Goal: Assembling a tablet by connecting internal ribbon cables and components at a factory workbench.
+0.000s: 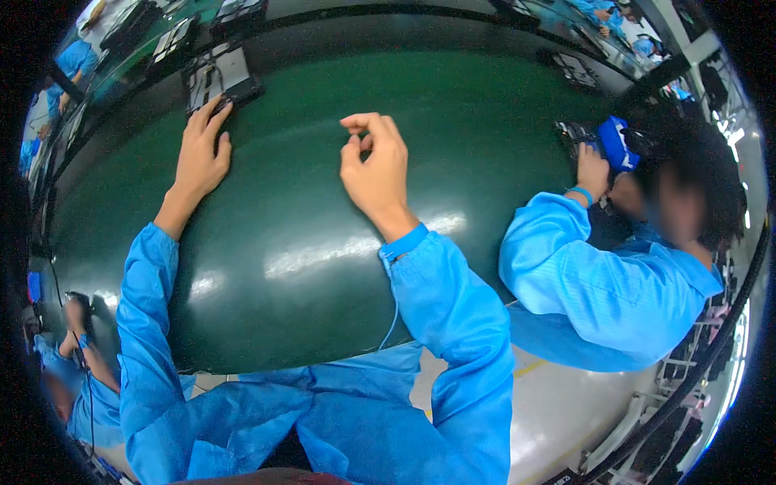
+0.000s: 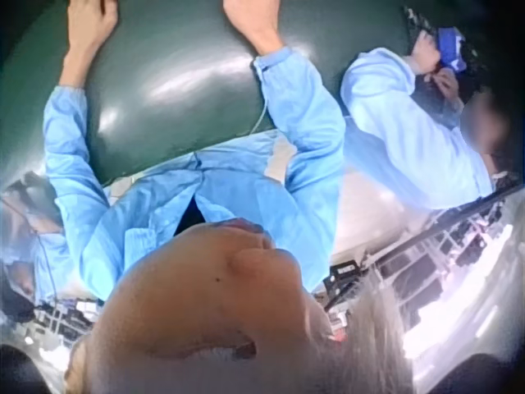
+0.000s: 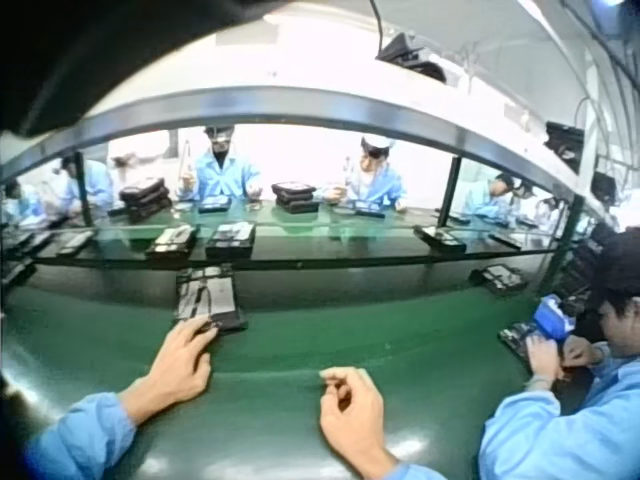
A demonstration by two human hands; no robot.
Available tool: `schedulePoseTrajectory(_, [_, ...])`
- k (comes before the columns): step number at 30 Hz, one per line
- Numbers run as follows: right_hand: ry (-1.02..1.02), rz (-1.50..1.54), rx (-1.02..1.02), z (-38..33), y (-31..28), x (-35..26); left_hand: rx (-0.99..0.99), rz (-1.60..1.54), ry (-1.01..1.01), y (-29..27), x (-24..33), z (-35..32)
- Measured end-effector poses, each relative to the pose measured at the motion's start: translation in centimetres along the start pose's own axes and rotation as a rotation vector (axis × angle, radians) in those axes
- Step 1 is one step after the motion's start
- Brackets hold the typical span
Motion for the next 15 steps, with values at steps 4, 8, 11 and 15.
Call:
schedulePoseTrajectory(4, [-0.016, 0.010, -0.026, 0.0, 0.1, -0.2, -0.015, -0.002, 0.062, -0.3, -0.5, -0.3])
schedulePoseTrajectory(8, [0.010, 0.012, -0.065, 0.0, 0.0, -0.6, -0.064, -0.057, 0.058, -0.7, -0.1, -0.2])
schedulePoseTrajectory(11, [-0.013, 0.014, -0.050, 0.0, -0.1, -0.5, -0.018, -0.058, 0.096, -1.1, 0.3, -0.1])
schedulePoseTrajectory(15, [0.031, 0.034, -0.058, 0.0, 0.0, -0.6, 0.100, -0.075, 0.249, -3.1, 2.2, -0.3])
Point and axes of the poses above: each hand's wrist, its own z-axis towards the middle knuckle, its own y-axis out of the palm, x = y × z, the point moved 2 cm from there along z, towards the middle knuckle, and after that the axes turned 5 degrees about -x, right-handed, at the moved point
